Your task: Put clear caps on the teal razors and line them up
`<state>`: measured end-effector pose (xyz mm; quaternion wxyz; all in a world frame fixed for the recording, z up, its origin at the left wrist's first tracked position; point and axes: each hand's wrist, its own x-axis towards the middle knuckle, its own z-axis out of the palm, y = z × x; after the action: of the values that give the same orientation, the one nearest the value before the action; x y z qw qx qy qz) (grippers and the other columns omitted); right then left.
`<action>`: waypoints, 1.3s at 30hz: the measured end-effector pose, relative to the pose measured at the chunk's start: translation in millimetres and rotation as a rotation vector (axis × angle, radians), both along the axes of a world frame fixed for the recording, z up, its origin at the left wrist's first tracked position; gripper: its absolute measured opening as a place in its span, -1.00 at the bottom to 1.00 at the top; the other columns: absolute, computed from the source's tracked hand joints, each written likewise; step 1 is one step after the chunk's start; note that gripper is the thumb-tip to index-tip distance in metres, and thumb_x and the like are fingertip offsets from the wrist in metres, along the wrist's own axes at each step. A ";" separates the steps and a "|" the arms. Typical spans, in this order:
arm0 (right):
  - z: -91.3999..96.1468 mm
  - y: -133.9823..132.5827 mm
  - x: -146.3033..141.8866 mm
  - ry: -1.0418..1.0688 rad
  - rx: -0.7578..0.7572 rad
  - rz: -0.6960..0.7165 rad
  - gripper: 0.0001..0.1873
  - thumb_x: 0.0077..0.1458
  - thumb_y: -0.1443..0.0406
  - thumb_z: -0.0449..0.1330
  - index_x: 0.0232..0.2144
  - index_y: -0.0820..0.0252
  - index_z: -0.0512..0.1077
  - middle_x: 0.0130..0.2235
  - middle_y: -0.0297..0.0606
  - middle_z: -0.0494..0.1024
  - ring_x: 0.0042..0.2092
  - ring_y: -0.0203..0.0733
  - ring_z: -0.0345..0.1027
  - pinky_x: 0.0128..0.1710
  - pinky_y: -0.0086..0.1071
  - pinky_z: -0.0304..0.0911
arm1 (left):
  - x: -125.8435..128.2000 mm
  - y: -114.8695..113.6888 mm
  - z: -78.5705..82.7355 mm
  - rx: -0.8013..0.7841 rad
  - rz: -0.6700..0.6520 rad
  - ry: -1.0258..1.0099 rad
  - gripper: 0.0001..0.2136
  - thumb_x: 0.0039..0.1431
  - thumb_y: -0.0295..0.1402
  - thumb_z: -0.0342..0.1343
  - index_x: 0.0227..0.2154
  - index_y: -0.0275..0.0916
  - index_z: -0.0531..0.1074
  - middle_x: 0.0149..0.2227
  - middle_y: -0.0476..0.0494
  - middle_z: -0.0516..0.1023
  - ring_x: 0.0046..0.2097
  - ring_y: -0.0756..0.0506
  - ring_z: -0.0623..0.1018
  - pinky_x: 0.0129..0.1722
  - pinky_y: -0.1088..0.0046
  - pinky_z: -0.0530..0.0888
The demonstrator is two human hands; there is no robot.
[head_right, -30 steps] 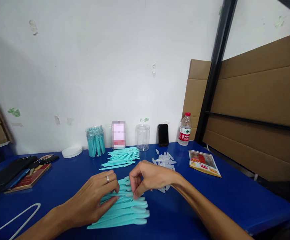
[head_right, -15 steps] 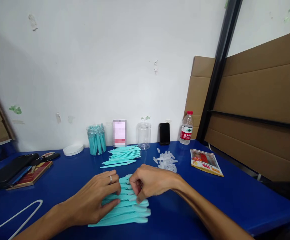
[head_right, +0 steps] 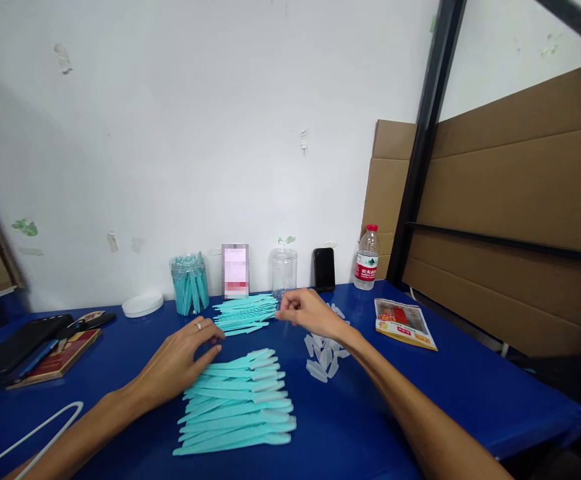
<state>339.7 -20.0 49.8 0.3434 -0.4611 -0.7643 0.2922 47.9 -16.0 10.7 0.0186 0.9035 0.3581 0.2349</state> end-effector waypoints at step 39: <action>-32.0 25.4 16.8 -0.436 -0.002 -0.451 -0.93 -0.18 0.40 0.28 -0.52 0.21 0.46 -0.40 -0.24 0.55 -0.29 -0.13 0.42 -0.38 -0.41 0.13 | -12.7 20.5 -13.4 -0.091 0.145 -0.190 -0.79 0.36 -0.32 -0.26 -0.40 -0.15 0.18 -0.47 0.02 0.39 -0.42 -0.07 0.41 -0.41 0.47 0.27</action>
<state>356.5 5.4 17.9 0.2270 -0.6711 -0.6981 0.1034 35.3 4.5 -2.7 0.0765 0.8470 0.4294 0.3038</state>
